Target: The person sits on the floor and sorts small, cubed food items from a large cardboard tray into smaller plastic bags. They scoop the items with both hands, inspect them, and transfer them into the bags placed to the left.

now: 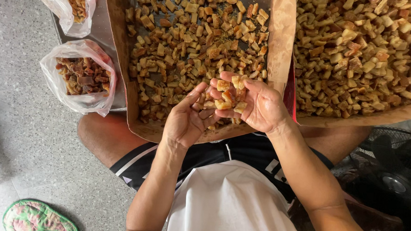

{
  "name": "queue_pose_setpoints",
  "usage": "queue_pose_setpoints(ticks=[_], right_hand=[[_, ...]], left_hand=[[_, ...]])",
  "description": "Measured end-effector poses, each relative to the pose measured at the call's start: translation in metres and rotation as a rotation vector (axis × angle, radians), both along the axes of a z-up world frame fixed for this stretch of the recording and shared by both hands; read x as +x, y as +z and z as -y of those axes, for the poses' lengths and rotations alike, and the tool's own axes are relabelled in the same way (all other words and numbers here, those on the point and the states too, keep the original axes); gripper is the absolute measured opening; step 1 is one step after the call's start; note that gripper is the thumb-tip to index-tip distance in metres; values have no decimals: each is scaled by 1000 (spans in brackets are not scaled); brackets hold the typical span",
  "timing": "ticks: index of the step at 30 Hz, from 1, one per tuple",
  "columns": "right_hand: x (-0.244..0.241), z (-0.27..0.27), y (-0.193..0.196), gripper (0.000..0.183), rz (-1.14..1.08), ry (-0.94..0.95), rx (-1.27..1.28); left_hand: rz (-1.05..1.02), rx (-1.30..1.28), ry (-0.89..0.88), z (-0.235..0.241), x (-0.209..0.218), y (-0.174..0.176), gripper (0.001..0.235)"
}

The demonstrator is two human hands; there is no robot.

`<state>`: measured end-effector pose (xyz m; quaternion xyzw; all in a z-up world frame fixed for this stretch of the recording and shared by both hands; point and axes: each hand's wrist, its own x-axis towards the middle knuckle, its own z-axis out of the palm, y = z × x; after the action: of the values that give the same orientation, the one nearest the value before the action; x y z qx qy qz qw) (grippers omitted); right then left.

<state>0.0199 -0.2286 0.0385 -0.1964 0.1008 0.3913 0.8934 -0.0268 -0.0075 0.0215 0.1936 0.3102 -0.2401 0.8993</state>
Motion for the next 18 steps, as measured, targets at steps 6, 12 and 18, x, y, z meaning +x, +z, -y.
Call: queue_pose_setpoints(ticks=[6,12,18], right_hand=[[-2,-6,7,49,89,-12,2],[-2,-9,8,47,92,-61,-51],[-4,-8,8,46,120,-96,-50]], left_hand=[[29,-21,50,-3,-2,4,43],[69,-41,35,-5,-6,0,44],[23,-47,66,-4,-3,11,47]])
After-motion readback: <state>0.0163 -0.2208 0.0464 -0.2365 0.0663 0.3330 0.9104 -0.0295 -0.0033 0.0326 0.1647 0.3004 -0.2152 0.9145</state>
